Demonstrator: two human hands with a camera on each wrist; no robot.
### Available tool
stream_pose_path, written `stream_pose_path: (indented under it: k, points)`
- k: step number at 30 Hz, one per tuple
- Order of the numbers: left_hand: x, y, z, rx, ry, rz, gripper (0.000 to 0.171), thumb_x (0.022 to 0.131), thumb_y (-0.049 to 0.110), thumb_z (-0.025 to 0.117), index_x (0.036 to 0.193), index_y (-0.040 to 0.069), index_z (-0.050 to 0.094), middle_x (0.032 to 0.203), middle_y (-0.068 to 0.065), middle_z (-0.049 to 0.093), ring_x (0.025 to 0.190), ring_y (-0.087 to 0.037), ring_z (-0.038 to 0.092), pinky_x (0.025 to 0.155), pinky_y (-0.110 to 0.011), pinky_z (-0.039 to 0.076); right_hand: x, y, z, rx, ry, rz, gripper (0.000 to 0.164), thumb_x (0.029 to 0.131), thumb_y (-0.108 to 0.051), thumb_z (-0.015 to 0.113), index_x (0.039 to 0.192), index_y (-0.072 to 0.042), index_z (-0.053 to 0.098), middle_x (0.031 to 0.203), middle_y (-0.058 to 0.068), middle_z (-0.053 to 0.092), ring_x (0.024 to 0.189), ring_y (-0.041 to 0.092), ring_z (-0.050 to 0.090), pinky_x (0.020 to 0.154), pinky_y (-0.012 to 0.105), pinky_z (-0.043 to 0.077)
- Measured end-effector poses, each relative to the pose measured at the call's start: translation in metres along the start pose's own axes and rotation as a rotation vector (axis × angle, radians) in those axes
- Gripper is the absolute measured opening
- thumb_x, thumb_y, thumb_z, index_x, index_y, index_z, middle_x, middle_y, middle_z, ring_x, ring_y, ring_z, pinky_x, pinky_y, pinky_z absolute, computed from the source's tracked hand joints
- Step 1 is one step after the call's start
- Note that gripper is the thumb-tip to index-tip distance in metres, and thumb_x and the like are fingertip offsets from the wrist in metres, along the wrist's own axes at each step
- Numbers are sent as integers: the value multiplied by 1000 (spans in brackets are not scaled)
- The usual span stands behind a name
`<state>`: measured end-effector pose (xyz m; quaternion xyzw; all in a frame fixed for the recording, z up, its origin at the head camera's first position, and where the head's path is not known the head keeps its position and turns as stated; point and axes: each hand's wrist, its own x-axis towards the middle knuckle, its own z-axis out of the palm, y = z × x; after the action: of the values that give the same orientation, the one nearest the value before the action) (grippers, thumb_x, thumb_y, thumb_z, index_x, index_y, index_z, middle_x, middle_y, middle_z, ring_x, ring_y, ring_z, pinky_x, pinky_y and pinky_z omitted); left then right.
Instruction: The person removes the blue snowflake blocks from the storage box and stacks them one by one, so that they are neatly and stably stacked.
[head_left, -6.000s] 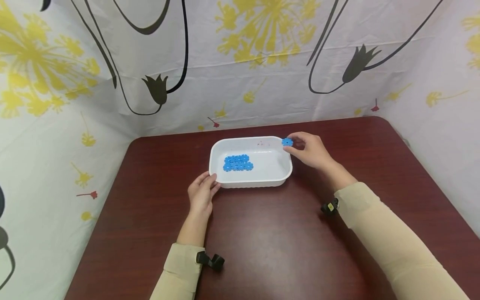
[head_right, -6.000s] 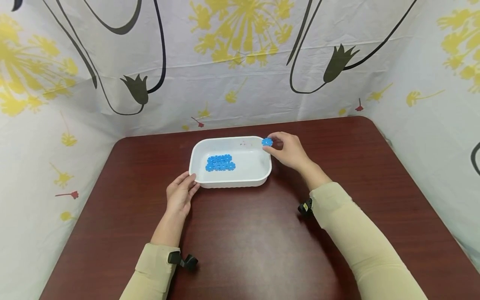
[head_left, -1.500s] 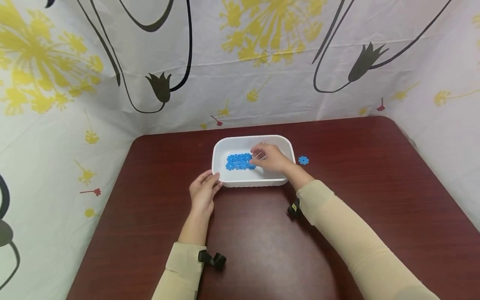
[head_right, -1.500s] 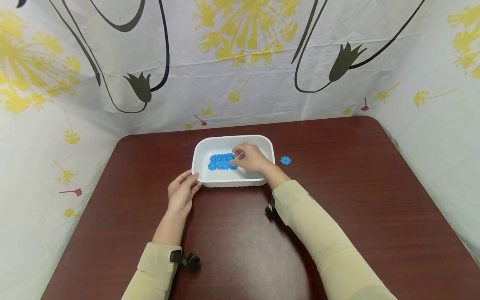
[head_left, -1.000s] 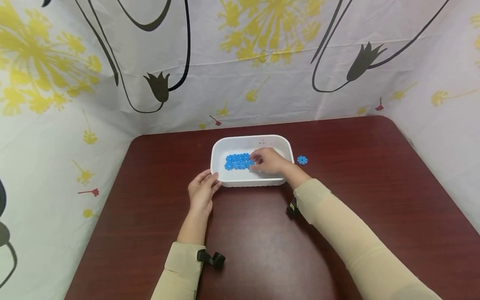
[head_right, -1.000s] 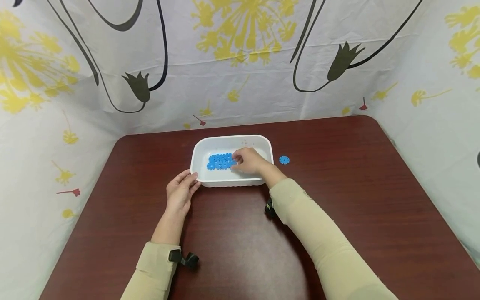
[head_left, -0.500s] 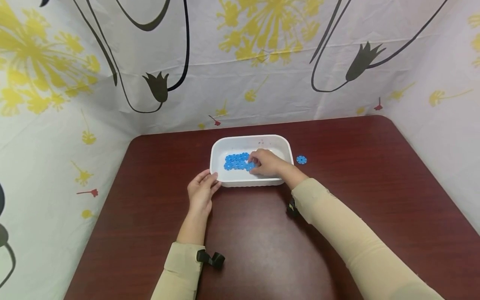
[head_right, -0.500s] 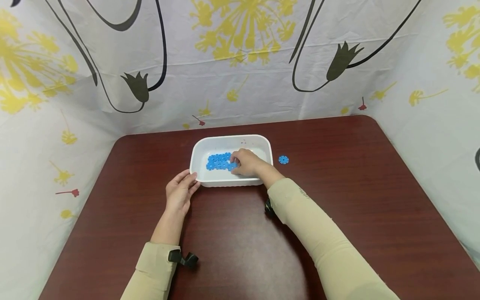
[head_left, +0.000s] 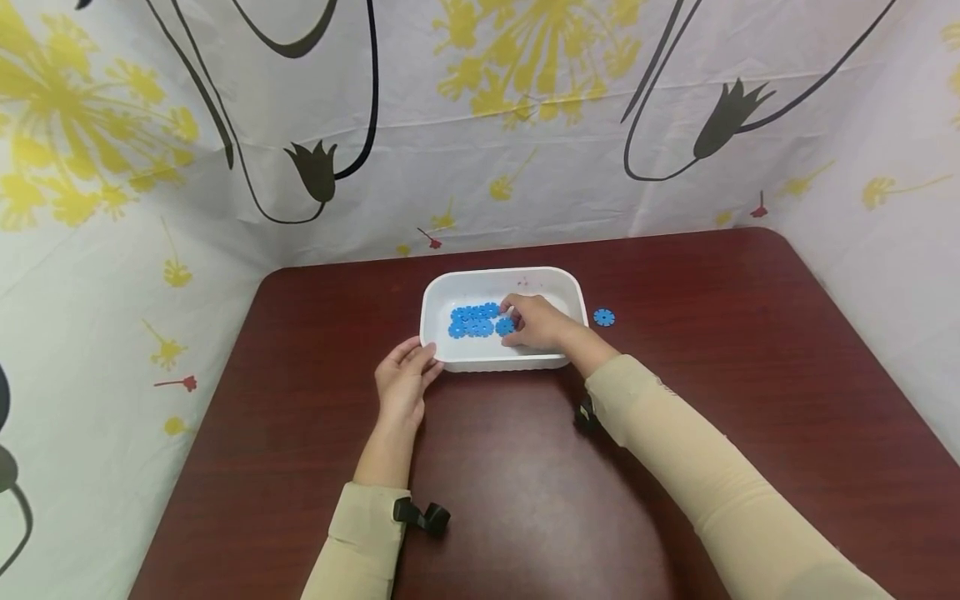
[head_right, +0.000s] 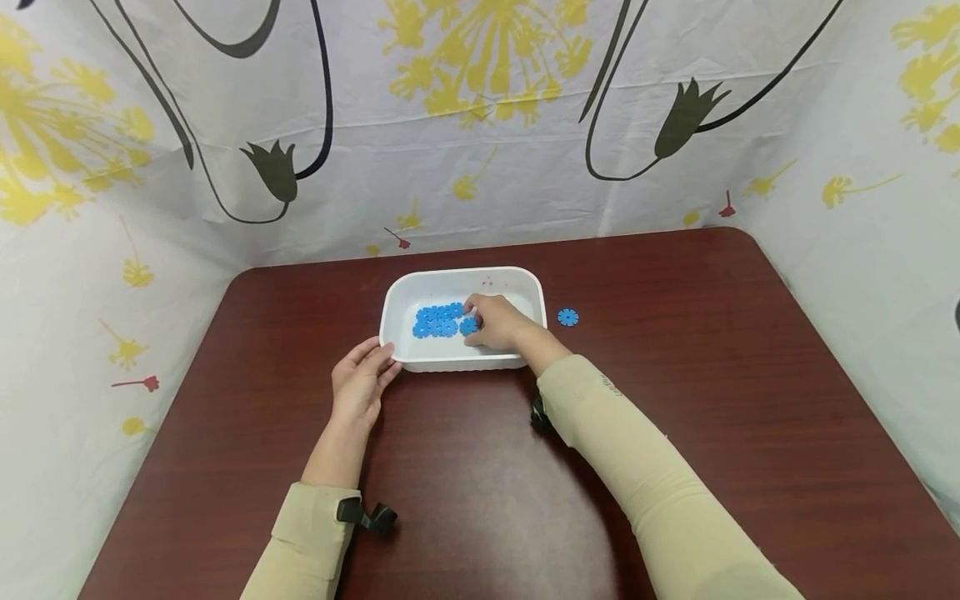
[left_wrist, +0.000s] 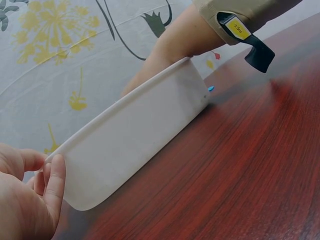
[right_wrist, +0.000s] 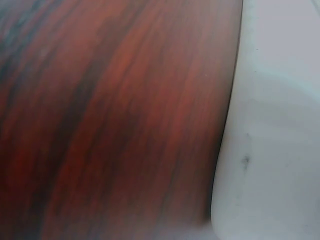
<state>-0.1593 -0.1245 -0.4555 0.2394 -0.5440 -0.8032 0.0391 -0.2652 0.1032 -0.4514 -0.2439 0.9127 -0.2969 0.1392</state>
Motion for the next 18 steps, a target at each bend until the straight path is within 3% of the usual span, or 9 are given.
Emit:
stream_pose_path:
  k: [9,18]
  points:
    - [0,0,0,-5,5,-3,41,92,2,73,130,-6,58,99,-9,61,84,-19,64,78,-29,63,-2,-3,-2,-33,26,-59,39,85,-16,83,116,3,67,96,12,70,88,24,62,86,39,56]
    - [-1,1,1,8,16,-10,43,91,3,74,131,-3,60,102,-10,61,88,-22,64,79,-29,63,-3,-5,-6,68,134,-90,41,88,-18,81,120,2,66,104,15,68,97,26,64,88,39,57]
